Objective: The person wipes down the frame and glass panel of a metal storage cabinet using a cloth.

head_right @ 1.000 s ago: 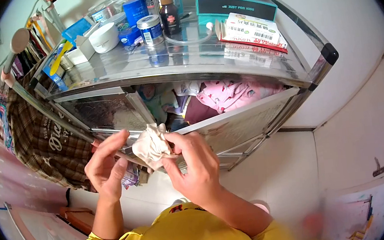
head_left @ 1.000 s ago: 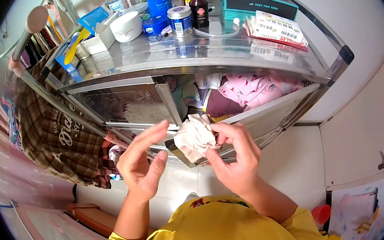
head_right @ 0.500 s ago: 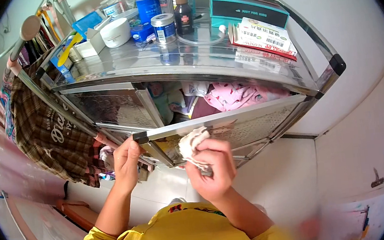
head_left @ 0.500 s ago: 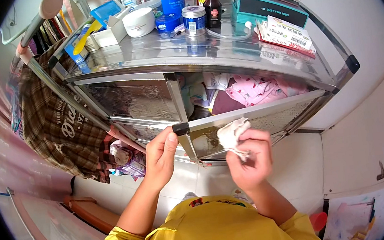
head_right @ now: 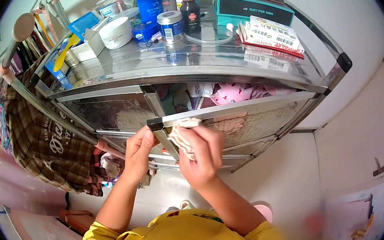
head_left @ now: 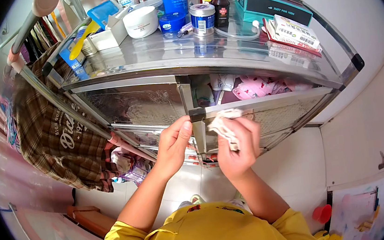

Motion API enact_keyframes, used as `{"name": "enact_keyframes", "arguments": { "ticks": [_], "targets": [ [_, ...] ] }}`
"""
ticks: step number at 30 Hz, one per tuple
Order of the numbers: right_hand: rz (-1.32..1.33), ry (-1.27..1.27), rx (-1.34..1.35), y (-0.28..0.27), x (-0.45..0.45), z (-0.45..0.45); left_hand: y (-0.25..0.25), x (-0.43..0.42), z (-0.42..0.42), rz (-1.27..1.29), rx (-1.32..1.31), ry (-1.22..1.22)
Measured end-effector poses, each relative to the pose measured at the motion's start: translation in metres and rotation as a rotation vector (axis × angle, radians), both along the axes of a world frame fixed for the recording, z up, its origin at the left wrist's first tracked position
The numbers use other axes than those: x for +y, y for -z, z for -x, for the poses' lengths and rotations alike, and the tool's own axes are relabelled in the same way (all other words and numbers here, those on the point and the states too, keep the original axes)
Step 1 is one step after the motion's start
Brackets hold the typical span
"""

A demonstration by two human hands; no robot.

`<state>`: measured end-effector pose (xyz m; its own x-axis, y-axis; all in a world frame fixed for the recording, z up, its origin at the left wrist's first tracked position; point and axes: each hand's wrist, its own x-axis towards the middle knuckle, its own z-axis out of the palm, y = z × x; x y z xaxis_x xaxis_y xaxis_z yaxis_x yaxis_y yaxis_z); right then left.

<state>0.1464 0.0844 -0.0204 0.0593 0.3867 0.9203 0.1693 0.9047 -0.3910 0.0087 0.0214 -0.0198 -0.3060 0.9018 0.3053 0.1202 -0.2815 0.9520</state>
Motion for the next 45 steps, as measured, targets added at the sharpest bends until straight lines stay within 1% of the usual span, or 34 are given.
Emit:
{"name": "enact_keyframes", "arguments": {
  "ticks": [1, 3, 5, 6, 7, 9, 10, 11, 13, 14, 15, 16, 19, 21, 22, 23, 25, 27, 29, 30, 31, 33, 34, 35, 37, 38, 39, 41, 42, 43, 45],
  "targets": [
    [-0.029, -0.024, -0.055, 0.004, 0.001, 0.004, 0.000, 0.002, 0.003, 0.015, 0.004, 0.023],
    [-0.056, 0.005, -0.061, 0.008, 0.000, 0.013, -0.002, 0.007, 0.009, 0.002, 0.012, 0.047],
    [-0.001, 0.024, -0.072, 0.008, 0.000, 0.015, -0.004, 0.012, 0.012, -0.013, 0.030, 0.074],
    [0.060, -0.006, -0.098, 0.011, -0.001, 0.012, -0.003, 0.015, 0.012, -0.043, 0.015, 0.078],
    [0.062, 0.006, -0.100, 0.013, -0.002, 0.010, -0.001, 0.016, 0.016, -0.042, 0.012, 0.091],
    [0.240, -0.109, 0.037, 0.019, -0.004, 0.004, 0.005, 0.019, 0.024, 0.016, -0.027, 0.160],
    [0.347, -0.217, 0.111, 0.025, -0.005, 0.000, 0.004, 0.018, 0.024, 0.014, -0.028, 0.168],
    [0.345, -0.211, 0.112, 0.026, -0.008, -0.004, 0.001, 0.016, 0.023, 0.007, -0.042, 0.188],
    [0.544, -0.539, 0.290, 0.022, -0.013, -0.011, 0.000, 0.014, 0.020, 0.001, -0.052, 0.214],
    [0.579, -0.599, 0.264, 0.018, -0.016, -0.016, 0.001, 0.015, 0.017, -0.036, -0.057, 0.213],
    [0.578, -0.598, 0.266, 0.016, -0.018, -0.019, 0.001, 0.016, 0.014, -0.073, -0.062, 0.211],
    [0.608, -0.634, 0.237, 0.013, -0.019, -0.020, -0.001, 0.015, 0.016, -0.049, 0.000, 0.194],
    [0.683, -0.693, 0.187, 0.015, -0.017, -0.023, 0.009, 0.021, 0.017, 0.007, -0.017, 0.121],
    [1.044, -0.824, 0.413, 0.011, -0.014, -0.023, 0.002, 0.018, 0.019, 0.022, 0.027, 0.108],
    [0.981, -0.833, 0.376, 0.019, -0.009, -0.025, -0.001, 0.018, 0.019, 0.034, 0.062, 0.113],
    [0.980, -0.842, 0.386, 0.019, -0.006, -0.027, -0.003, 0.019, 0.019, 0.038, 0.073, 0.110],
    [0.966, -0.908, 0.286, 0.012, -0.007, -0.032, -0.004, 0.020, 0.017, -0.001, 0.034, 0.113],
    [1.024, -0.838, 0.267, 0.008, -0.007, -0.032, -0.005, 0.019, 0.020, 0.007, 0.000, 0.132],
    [0.847, -0.720, 0.147, 0.006, -0.006, -0.032, 0.004, 0.020, 0.036, 0.034, 0.023, 0.170],
    [0.861, -0.649, 0.156, 0.002, -0.008, -0.029, 0.006, 0.025, 0.038, -0.027, 0.024, 0.145],
    [0.859, -0.626, 0.167, -0.003, -0.011, -0.025, 0.005, 0.027, 0.041, -0.026, 0.024, 0.169],
    [0.750, -0.519, 0.217, -0.015, -0.016, -0.017, -0.004, 0.030, 0.047, -0.053, 0.117, 0.221],
    [0.635, -0.452, 0.220, -0.015, -0.017, -0.011, 0.000, 0.031, 0.055, -0.014, 0.127, 0.279],
    [0.633, -0.428, 0.217, -0.015, -0.020, -0.004, 0.000, 0.033, 0.057, -0.018, 0.117, 0.301],
    [0.527, -0.329, 0.265, -0.014, -0.029, 0.011, -0.004, 0.036, 0.059, -0.034, 0.118, 0.347],
    [0.481, -0.197, 0.194, -0.009, -0.029, 0.017, -0.005, 0.037, 0.065, -0.008, 0.186, 0.359],
    [0.475, -0.175, 0.195, -0.003, -0.029, 0.022, -0.005, 0.039, 0.067, -0.015, 0.183, 0.380],
    [0.400, 0.008, 0.106, 0.006, -0.031, 0.027, -0.004, 0.042, 0.068, -0.029, 0.140, 0.429],
    [0.300, 0.023, 0.040, 0.002, -0.036, 0.028, 0.001, 0.046, 0.072, -0.025, 0.131, 0.461],
    [0.300, 0.040, 0.045, -0.001, -0.038, 0.031, 0.002, 0.047, 0.076, -0.025, 0.133, 0.479],
    [0.104, 0.146, -0.025, -0.007, -0.036, 0.040, -0.002, 0.049, 0.081, 0.000, 0.221, 0.565]
  ]
}}
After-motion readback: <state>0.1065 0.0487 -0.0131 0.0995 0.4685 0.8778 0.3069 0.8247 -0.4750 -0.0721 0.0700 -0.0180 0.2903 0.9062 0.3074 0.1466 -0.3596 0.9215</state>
